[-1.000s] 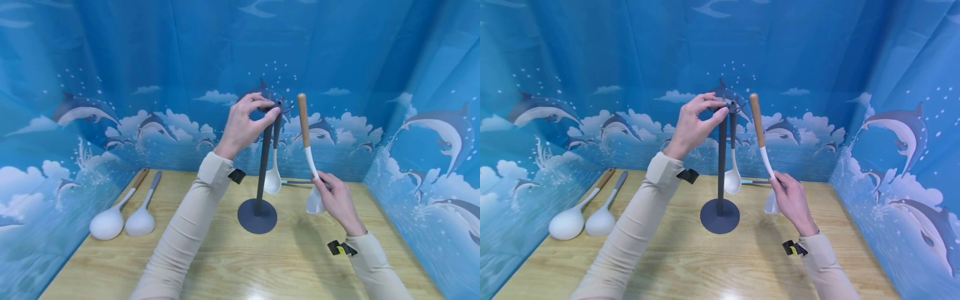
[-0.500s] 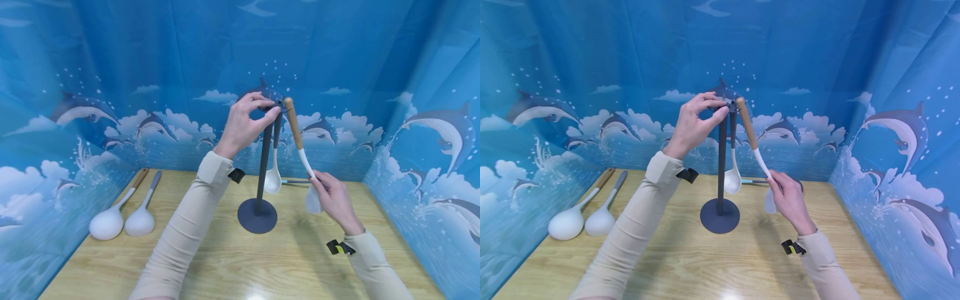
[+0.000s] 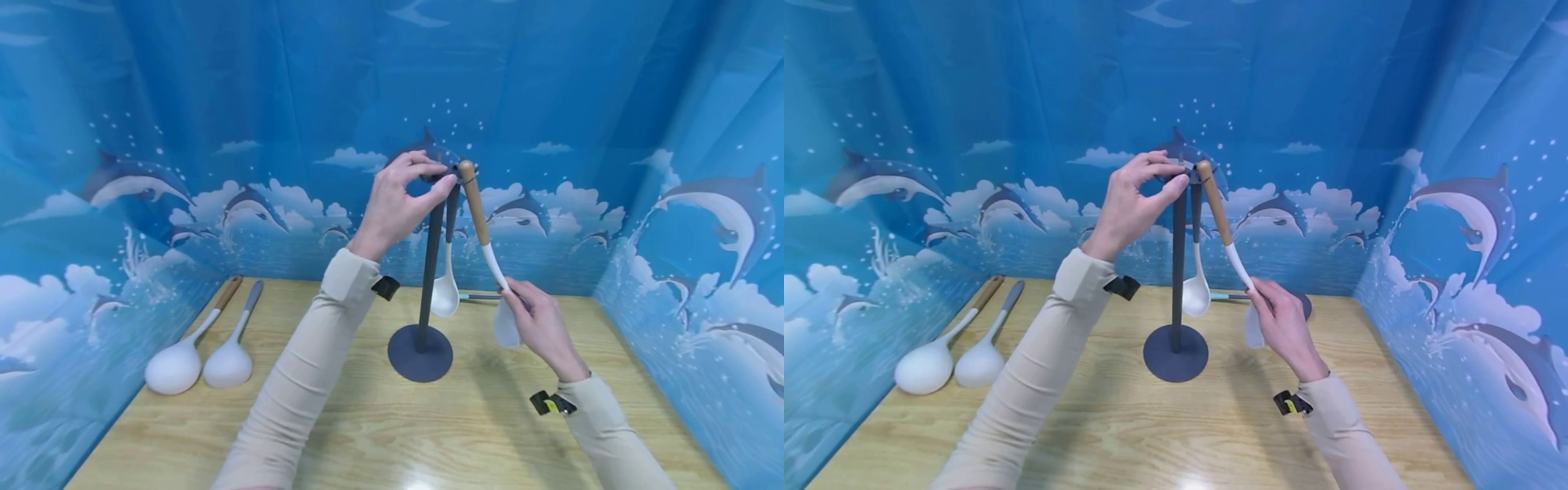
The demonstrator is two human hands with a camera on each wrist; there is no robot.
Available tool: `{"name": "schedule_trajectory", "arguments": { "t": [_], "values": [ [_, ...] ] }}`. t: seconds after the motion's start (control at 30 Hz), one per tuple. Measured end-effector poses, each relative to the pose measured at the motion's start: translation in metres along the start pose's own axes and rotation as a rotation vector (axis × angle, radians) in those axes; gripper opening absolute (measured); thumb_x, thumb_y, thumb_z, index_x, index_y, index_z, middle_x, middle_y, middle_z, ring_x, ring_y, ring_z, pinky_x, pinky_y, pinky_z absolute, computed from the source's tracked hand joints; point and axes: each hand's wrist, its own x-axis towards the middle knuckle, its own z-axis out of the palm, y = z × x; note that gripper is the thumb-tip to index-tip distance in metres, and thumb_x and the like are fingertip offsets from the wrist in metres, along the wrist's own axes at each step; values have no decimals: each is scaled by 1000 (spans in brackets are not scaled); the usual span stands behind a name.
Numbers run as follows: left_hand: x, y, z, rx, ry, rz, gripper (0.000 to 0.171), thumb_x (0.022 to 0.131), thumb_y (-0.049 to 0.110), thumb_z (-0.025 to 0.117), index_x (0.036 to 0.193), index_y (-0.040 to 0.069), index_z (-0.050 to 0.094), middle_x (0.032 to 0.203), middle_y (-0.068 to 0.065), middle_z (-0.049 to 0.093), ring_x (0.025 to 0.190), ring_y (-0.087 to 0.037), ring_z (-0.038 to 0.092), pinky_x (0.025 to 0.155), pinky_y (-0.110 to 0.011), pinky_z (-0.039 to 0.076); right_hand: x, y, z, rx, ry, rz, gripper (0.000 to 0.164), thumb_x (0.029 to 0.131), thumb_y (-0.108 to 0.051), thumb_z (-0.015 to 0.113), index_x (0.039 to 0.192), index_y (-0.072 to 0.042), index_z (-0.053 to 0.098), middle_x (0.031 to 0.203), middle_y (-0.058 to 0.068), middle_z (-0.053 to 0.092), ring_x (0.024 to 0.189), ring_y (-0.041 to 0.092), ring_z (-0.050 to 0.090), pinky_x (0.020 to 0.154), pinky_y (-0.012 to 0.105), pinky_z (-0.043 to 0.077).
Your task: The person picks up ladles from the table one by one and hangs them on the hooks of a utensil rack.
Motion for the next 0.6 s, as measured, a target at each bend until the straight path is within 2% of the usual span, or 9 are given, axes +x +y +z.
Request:
{"name": "schedule_trajectory", "arguments": {
  "t": [0.37,0.6],
  "values": [
    [0,1,1,8,7,1,36,94,39,64,120,16,72,137,-3,58,135,-16,44,111,-41,38,4,4,9,45,-22,18,34,103,-25,52,127,-6,66,108,15,70,99,34,67,79,54,56],
    [-1,0,1,-1,9,2,37,94,39,64,120,14,72,137,-4,58,136,-16,43,112,-44,37,4,1,18,106,-69,57,36,103,-28,51,131,-9,63,118,16,68,108,35,66,86,53,55]
  ]
}}
